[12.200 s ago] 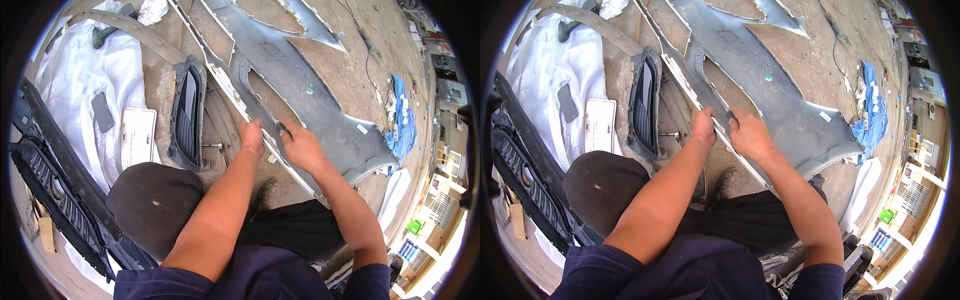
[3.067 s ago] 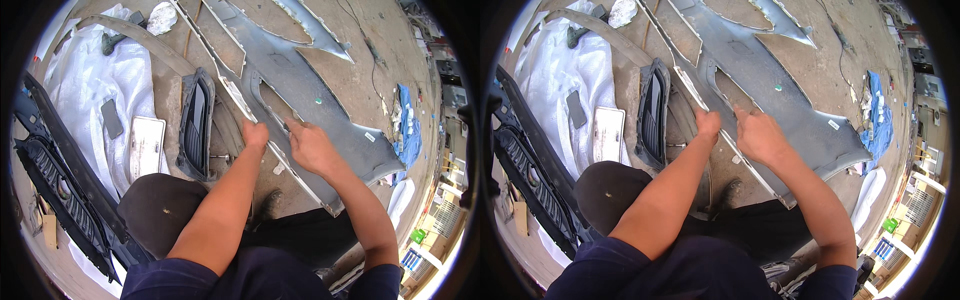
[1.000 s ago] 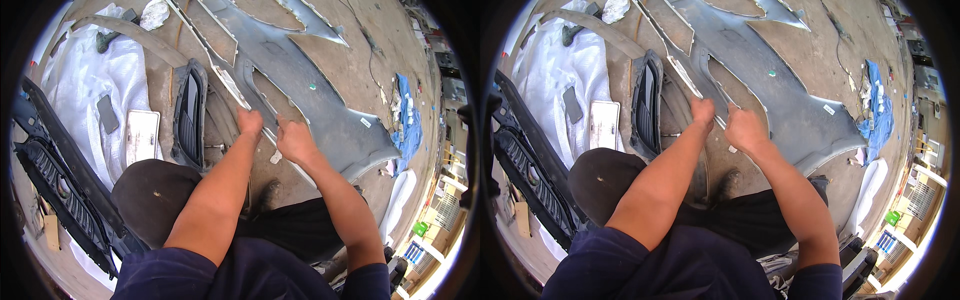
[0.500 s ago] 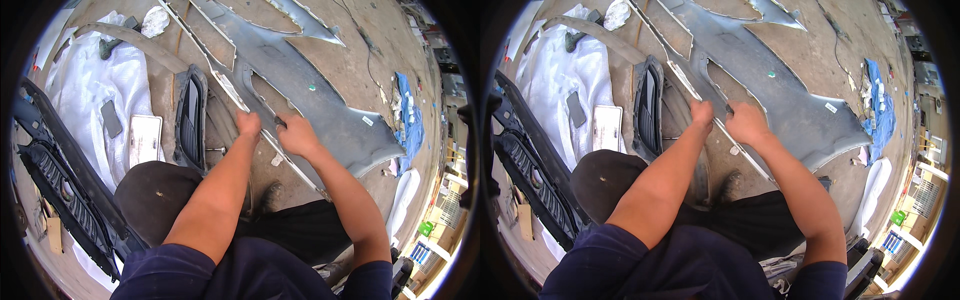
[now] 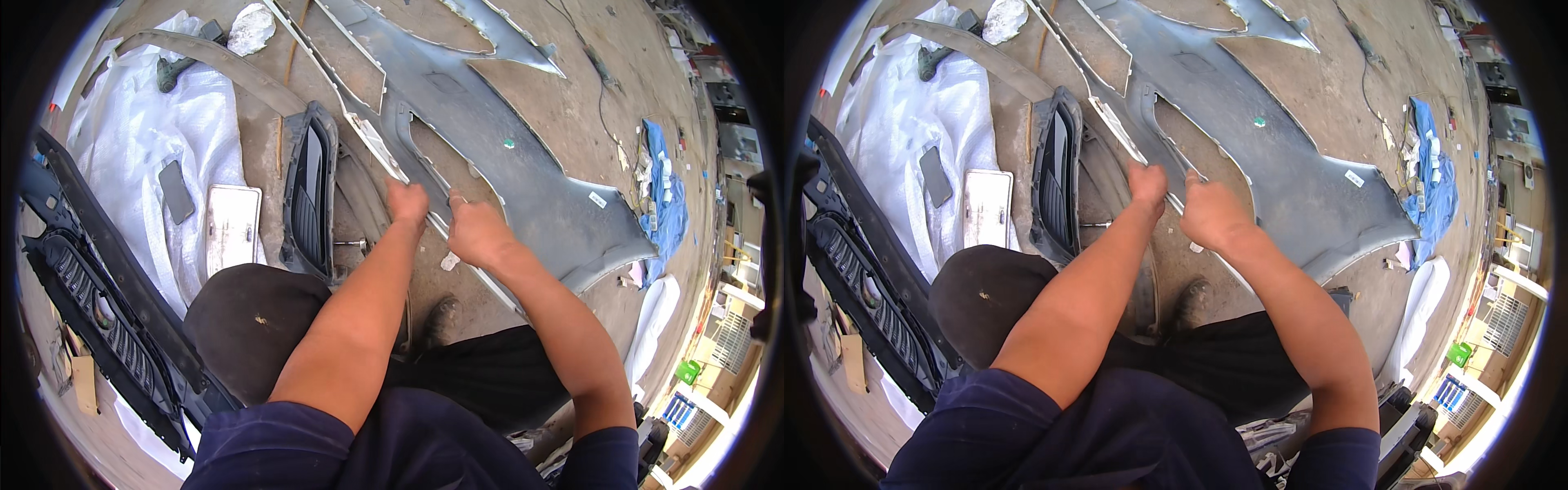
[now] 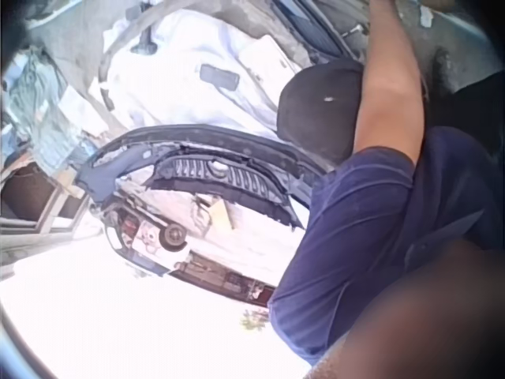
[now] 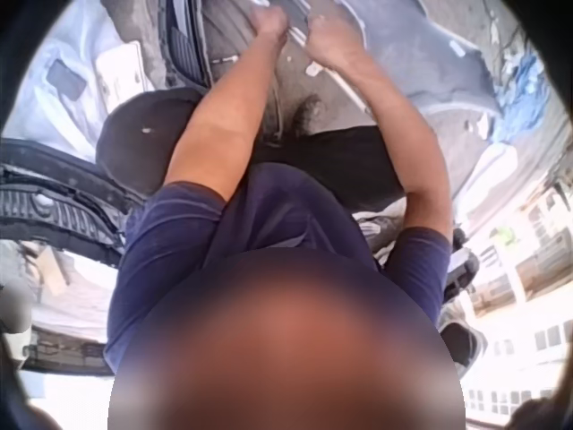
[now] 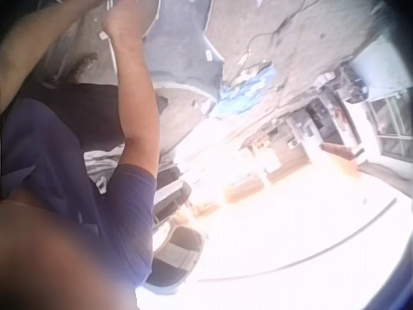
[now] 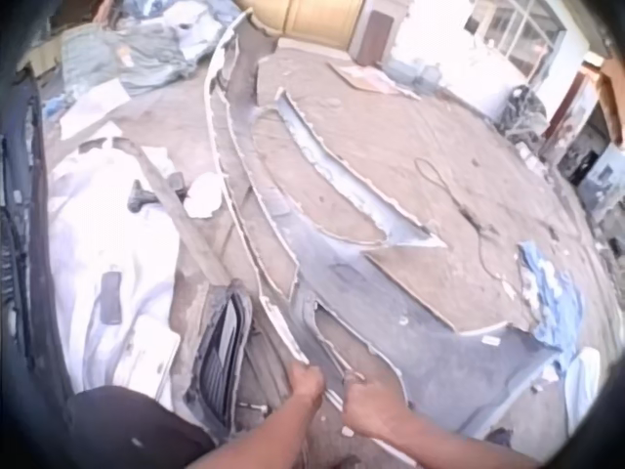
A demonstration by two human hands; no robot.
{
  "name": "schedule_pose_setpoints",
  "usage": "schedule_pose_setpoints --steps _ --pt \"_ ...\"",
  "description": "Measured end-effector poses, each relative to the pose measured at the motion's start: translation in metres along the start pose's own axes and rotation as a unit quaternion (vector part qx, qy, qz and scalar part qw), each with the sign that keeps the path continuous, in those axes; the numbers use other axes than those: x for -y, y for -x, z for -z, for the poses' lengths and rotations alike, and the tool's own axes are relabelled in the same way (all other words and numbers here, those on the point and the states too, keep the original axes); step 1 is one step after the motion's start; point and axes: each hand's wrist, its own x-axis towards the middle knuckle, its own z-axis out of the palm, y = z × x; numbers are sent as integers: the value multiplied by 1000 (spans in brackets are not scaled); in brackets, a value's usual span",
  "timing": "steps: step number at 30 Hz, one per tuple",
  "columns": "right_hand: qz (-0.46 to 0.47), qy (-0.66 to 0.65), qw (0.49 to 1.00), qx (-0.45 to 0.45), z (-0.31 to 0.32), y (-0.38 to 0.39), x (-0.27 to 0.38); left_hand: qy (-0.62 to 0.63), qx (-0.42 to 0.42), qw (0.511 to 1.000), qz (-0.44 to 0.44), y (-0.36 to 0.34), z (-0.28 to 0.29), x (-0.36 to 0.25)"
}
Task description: The person uses a screwdriver to remove a black plastic grille insert from a car bumper, then scrapes adhesive residue from the bumper surface. The person then fits the grille insert into the bumper opening.
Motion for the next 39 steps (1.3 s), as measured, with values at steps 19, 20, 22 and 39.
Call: schedule_pose_setpoints --steps 19,20,22,39 --pt "-23 -150 988 37 53 95 -78 145 32 987 -61 -75 -3 85" --pt "-25 -165 986 28 48 99 -83 147 36 987 -59 -78 -5 89" --pt "-25 -192 981 9 39 101 -89 152 40 986 -55 -81 -7 92" --pt "-36 -182 983 -11 19 110 -90 157 30 987 5 -66 -14 72"
